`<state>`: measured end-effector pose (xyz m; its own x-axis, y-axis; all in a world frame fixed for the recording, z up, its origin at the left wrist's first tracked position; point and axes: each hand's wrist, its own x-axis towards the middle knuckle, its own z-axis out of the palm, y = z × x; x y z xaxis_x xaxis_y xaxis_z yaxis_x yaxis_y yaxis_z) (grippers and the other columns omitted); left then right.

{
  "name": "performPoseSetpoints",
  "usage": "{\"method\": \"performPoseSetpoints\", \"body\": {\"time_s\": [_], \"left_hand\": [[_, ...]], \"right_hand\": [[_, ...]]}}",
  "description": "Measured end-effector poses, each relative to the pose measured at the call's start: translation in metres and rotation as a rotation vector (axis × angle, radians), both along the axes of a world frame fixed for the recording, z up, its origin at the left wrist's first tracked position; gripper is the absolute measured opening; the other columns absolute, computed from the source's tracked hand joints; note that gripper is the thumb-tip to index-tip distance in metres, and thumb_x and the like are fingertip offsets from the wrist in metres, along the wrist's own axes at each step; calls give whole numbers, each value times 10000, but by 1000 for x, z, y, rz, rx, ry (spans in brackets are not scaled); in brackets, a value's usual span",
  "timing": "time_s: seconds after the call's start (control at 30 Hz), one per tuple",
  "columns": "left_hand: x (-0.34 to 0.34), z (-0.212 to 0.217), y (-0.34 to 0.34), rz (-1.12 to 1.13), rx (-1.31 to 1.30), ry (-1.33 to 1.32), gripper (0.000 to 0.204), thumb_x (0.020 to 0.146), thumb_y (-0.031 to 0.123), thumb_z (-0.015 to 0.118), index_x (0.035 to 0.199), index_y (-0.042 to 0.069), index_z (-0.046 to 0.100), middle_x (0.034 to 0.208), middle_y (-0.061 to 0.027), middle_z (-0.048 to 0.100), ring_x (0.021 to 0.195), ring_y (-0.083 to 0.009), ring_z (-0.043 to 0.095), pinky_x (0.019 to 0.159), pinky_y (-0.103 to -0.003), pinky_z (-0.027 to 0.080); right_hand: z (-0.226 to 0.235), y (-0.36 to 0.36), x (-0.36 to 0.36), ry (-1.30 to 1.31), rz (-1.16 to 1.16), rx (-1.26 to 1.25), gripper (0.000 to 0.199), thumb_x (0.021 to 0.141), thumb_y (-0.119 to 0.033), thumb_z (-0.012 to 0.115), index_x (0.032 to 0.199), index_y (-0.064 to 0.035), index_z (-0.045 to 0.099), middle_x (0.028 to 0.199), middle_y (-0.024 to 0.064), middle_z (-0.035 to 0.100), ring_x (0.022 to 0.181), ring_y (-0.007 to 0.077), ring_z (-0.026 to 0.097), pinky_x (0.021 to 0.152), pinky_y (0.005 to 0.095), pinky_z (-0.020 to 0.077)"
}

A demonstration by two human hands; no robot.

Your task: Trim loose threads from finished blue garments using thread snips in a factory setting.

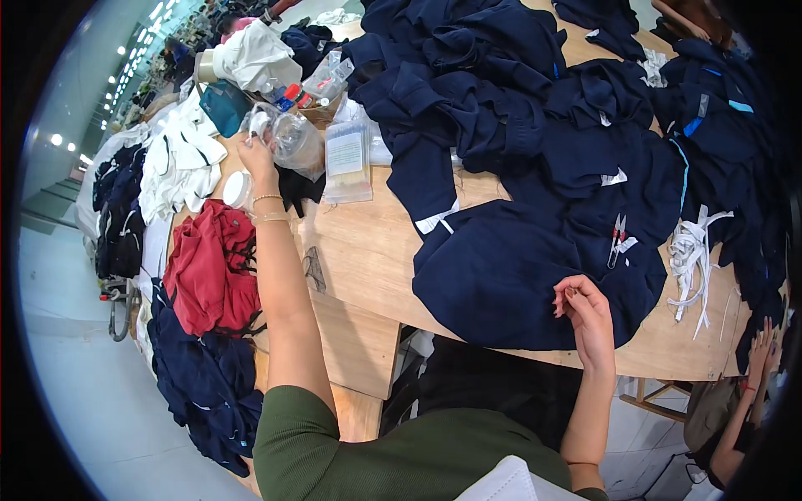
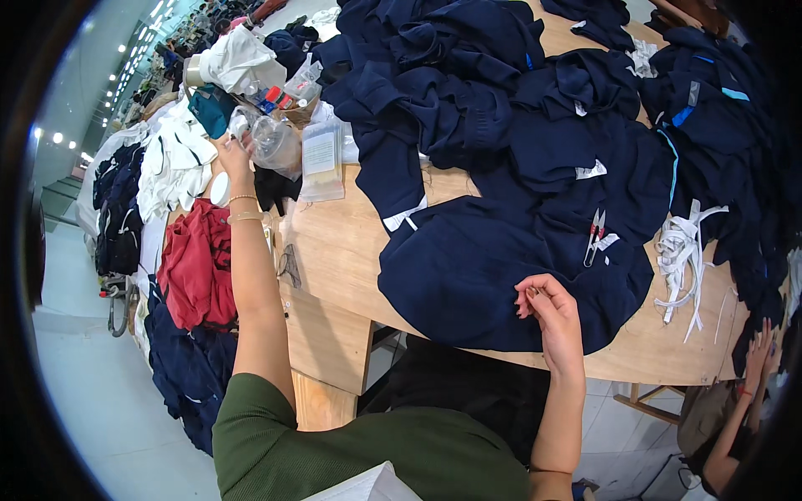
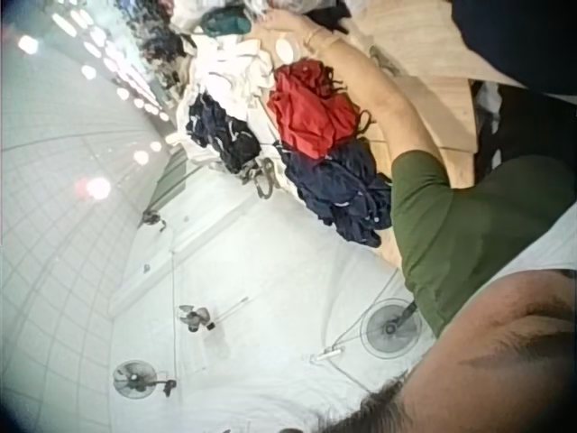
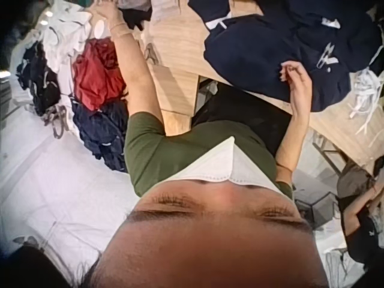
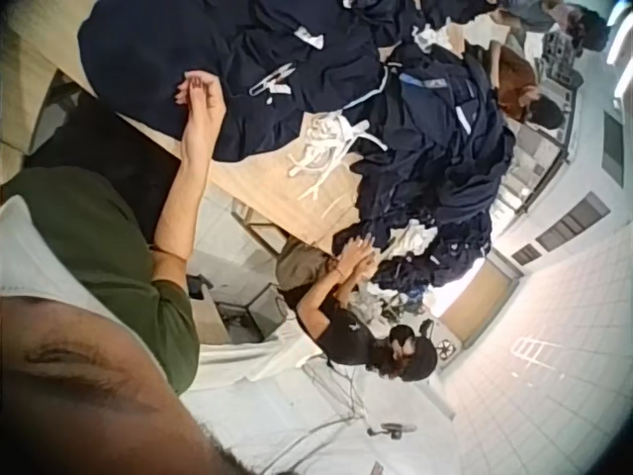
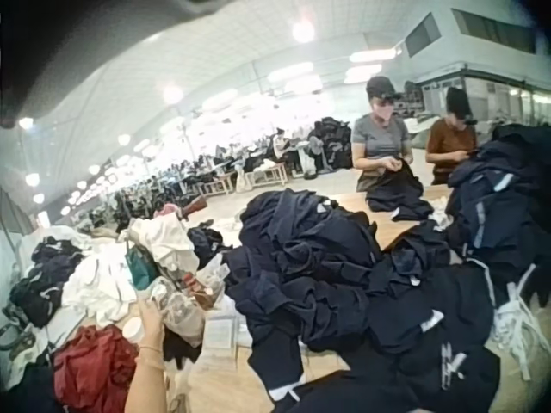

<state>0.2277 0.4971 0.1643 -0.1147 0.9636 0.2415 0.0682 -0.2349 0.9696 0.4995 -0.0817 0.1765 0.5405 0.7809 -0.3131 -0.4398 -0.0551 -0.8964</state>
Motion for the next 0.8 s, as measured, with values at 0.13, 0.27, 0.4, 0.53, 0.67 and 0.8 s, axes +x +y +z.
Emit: {"method": "performPoseSetpoints", "body": {"time_s": [0.13,0.27,0.4,0.53,0.67,0.8], "left_hand": [[8,20,-18,172,268,-150,199,964,74,479,1147,10,433,973,-129,657,852,-176,660,652,-284,502],[-3,24,-13,241,243,-96,254,932,93,534,1130,-26,431,942,-148,649,773,-190,674,584,-279,521],[-15,7,-18,280,242,301,232,904,86,555,1050,-28,415,906,-196,626,665,-228,690,503,-289,548],[2,-9,-26,183,-15,-71,182,916,6,448,1036,-18,313,922,-261,597,692,-316,700,577,-353,610],[2,-16,-9,105,-74,-491,198,924,-6,414,1093,-52,320,975,-262,589,758,-379,693,659,-412,623],[0,-21,-5,-49,-100,-618,217,939,12,437,1129,-92,427,987,-225,593,782,-360,691,701,-414,625]], "right_hand": [[1,-1,0,-8,-17,14,145,929,-96,507,973,-7,612,817,23,578,735,82,522,714,217,422],[-1,-2,0,-12,-25,9,148,929,-93,501,975,-6,611,817,24,578,738,82,524,714,218,422],[-3,-1,0,-11,-16,-1,147,928,-93,504,974,-3,611,814,25,576,738,83,524,715,218,423],[-1,2,0,-13,-11,-10,148,925,-92,505,976,-1,611,816,27,577,737,84,525,714,217,422],[2,4,0,-16,6,13,149,927,-92,503,975,-1,611,818,27,577,738,84,526,710,216,421],[1,3,-1,-16,-12,3,149,933,-101,508,977,-1,609,820,27,578,740,84,528,708,217,422]]}}
